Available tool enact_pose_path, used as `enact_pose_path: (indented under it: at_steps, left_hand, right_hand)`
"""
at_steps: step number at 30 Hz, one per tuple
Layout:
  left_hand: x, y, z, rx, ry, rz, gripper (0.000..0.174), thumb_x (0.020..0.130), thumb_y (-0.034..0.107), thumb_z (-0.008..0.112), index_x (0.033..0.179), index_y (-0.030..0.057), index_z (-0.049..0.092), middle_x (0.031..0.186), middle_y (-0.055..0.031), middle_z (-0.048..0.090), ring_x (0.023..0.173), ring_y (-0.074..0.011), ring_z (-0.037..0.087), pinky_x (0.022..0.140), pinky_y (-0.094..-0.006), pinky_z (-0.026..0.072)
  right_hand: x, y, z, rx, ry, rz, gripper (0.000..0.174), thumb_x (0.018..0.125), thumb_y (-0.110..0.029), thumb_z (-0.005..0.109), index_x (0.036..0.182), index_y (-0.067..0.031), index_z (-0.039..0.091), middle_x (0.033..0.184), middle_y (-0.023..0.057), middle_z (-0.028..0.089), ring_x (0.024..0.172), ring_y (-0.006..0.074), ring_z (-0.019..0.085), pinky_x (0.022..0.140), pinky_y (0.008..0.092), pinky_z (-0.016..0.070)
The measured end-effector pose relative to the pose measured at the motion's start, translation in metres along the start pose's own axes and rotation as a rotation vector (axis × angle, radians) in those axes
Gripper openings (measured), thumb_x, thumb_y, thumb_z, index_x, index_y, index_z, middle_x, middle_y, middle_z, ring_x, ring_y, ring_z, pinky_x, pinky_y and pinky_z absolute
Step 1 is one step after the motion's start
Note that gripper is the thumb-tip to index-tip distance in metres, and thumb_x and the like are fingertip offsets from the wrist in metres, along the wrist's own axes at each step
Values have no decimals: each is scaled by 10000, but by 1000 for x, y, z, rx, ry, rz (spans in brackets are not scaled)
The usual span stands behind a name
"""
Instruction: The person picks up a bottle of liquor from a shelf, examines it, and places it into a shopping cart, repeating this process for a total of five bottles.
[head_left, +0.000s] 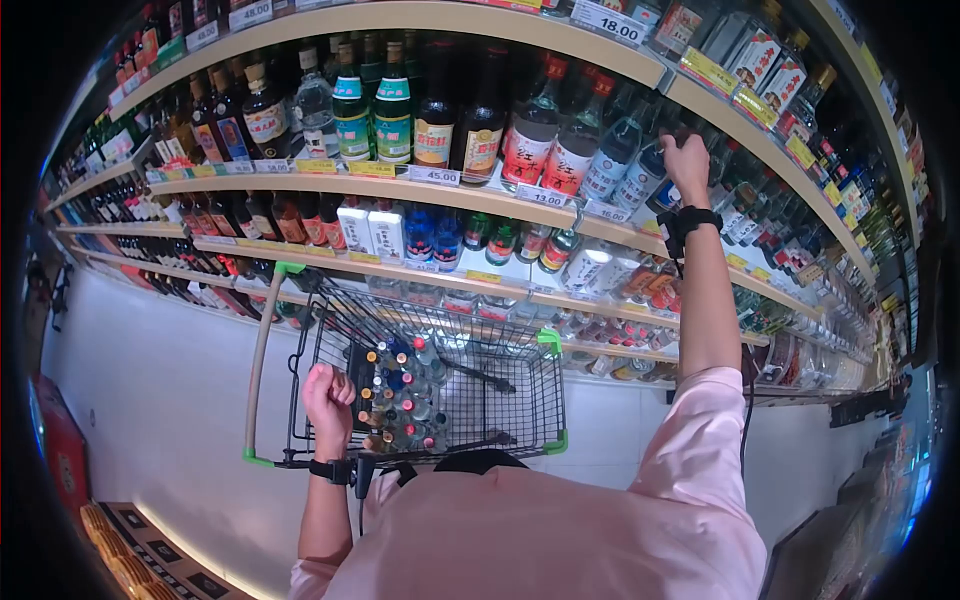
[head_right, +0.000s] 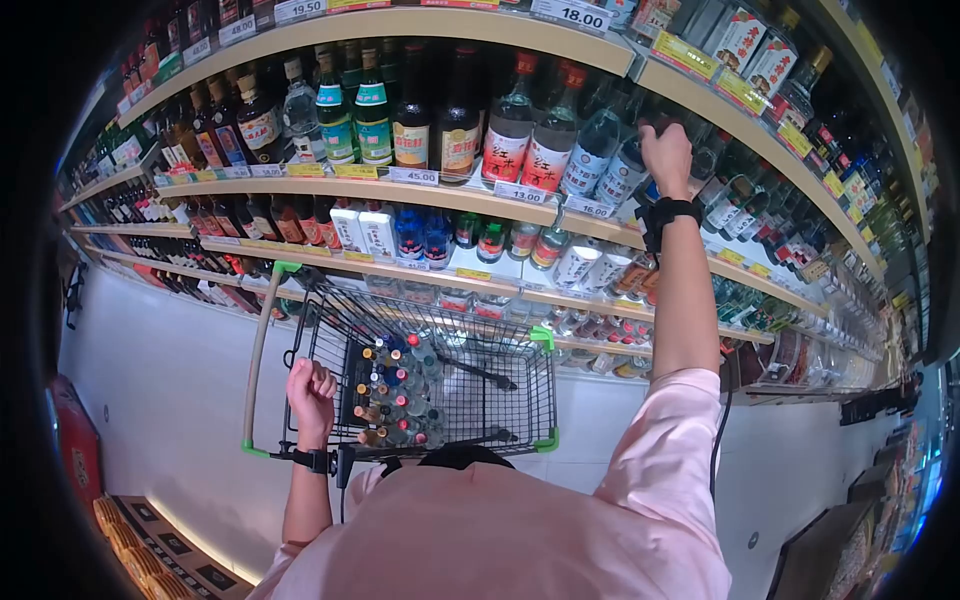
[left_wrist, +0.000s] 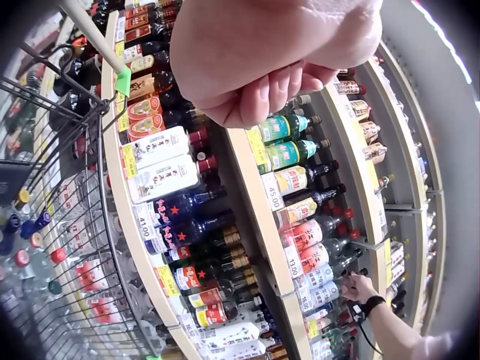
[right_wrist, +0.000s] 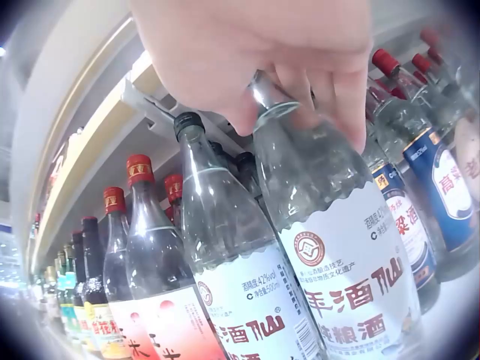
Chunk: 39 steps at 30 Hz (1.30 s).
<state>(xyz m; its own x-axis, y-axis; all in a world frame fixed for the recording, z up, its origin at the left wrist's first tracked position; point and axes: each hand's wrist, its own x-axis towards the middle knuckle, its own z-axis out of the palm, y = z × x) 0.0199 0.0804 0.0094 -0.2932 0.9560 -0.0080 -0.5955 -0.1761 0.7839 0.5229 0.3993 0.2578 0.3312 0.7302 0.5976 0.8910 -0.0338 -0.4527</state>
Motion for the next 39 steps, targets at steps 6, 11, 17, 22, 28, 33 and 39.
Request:
enact_pose_path:
  at_steps: [6,11,17,22,28,33,39]
  left_hand:
    - [-1,-8,-1,-39,-40,-45,274,1018,167,483,762,111,400,626,41,329,526,-62,297,480,-235,252]
    - [6,-15,15,3,2,-119,244,1018,179,519,798,114,436,651,41,381,538,-53,349,488,-226,285]
    - [23,-31,38,145,-188,-151,77,1004,117,548,950,77,510,802,8,511,633,-68,478,545,-223,386]
    - [36,-59,83,233,-438,-201,261,981,79,572,1230,40,503,1139,-87,594,954,-163,643,770,-294,554]
    - [31,-64,140,-94,-653,-466,442,996,164,578,1403,57,447,1272,-89,560,1155,-173,561,948,-354,503]
    - [25,-84,129,185,-722,-547,528,969,177,626,1422,-7,425,1300,-94,554,1124,-151,545,957,-318,468]
    - [17,-61,139,92,-788,-489,596,866,5,706,1390,-18,423,1268,-106,567,1163,-181,566,939,-341,509]
  right_hand:
    - [-31,19,-13,298,35,-139,416,892,-333,695,1052,33,581,1034,241,695,1022,369,673,859,402,510]
    - [-74,5,-52,648,45,-281,255,942,-120,655,1144,-4,554,1106,101,699,991,175,671,854,315,525]
    - [-94,-4,-97,783,81,-365,249,971,-147,639,1151,-5,543,1104,110,684,970,132,636,832,288,524]
    - [-135,-21,-83,965,-57,-150,206,964,-162,658,1066,-3,576,988,65,676,898,104,627,769,265,518]
    - [-234,-60,-27,1114,-359,2,205,939,-117,681,1057,2,562,944,42,669,840,70,627,736,200,503]
    - [-264,-58,0,1218,-404,154,209,951,-129,665,1080,6,573,952,38,676,849,64,627,747,211,509]
    - [-258,-55,4,1373,-492,273,298,1024,-243,536,1179,5,591,1010,83,680,881,127,649,752,278,544]
